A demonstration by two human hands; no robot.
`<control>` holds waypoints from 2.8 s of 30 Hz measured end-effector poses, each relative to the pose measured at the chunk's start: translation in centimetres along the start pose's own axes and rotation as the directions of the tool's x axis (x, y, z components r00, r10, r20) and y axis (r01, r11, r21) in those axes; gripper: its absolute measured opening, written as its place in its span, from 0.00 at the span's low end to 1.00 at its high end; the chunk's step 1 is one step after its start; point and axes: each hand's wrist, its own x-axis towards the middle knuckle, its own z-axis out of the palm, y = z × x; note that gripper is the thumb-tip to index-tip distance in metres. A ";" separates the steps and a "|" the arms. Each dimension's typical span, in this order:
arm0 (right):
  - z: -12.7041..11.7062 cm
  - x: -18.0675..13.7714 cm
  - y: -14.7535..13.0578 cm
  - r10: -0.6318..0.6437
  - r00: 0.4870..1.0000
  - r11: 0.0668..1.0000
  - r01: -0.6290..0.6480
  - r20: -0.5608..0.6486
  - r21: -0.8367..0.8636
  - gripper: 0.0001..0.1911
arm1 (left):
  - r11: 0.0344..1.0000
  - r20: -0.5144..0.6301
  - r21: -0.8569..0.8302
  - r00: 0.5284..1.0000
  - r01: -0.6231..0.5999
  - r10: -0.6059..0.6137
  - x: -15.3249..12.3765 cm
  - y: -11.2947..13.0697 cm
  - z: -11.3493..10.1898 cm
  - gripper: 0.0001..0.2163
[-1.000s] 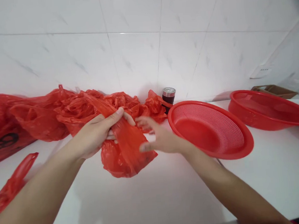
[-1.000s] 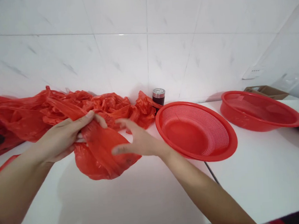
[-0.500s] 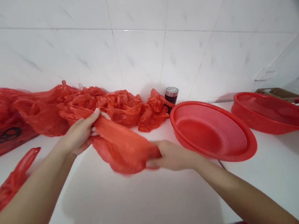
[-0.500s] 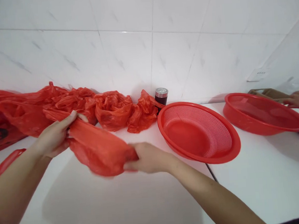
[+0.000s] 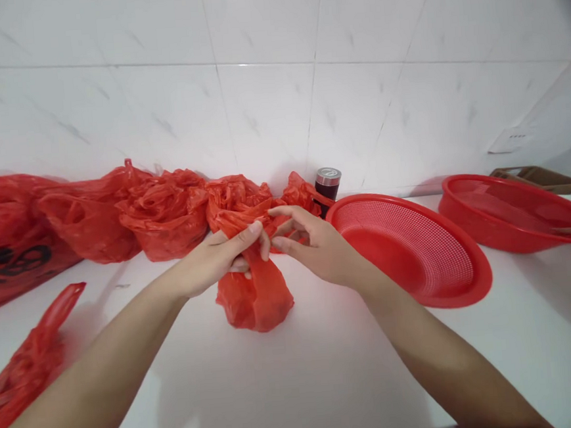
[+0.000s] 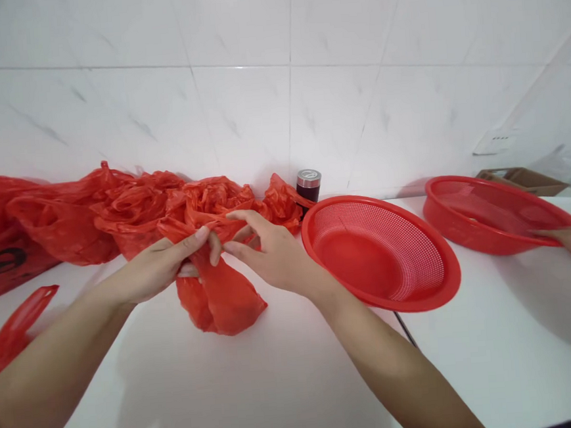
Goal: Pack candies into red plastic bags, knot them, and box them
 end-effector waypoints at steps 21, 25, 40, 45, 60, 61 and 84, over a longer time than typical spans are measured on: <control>4.2 -0.1 2.3 0.049 0.994 0.945 -0.015 -0.098 0.326 0.16 | 0.846 -0.199 0.489 0.917 -0.214 0.347 -0.4 -2.1 0.8 0.07; 4.4 -0.3 3.0 0.047 0.990 0.902 -0.099 0.133 0.421 0.14 | 0.686 -0.313 0.679 0.741 -0.263 0.594 -0.3 -3.9 2.2 0.08; 3.7 -4.7 7.9 0.522 0.845 0.648 -0.308 -0.112 0.697 0.20 | 0.948 -0.697 0.215 0.717 0.233 -0.019 -9.5 -14.4 0.6 0.22; 6.2 -3.9 9.4 0.464 0.851 0.808 -0.292 -0.247 0.512 0.18 | 0.976 -0.820 0.118 0.573 0.181 -0.007 -8.0 -15.9 3.4 0.21; 8.5 -1.7 14.0 0.454 0.885 0.848 -0.464 -0.102 -0.255 0.14 | 0.655 -0.686 0.500 0.721 0.567 -0.101 0.1 -18.2 1.9 0.18; 8.4 -1.5 14.4 0.468 0.876 0.832 -0.480 -0.115 -0.277 0.14 | 0.616 -0.682 0.528 0.724 0.585 -0.102 0.7 -18.5 1.6 0.18; 5.7 -3.7 16.0 0.537 0.843 0.839 -0.538 -0.034 -0.081 0.31 | 0.511 -0.706 0.492 0.666 0.705 -0.240 -1.9 -21.0 -4.9 0.21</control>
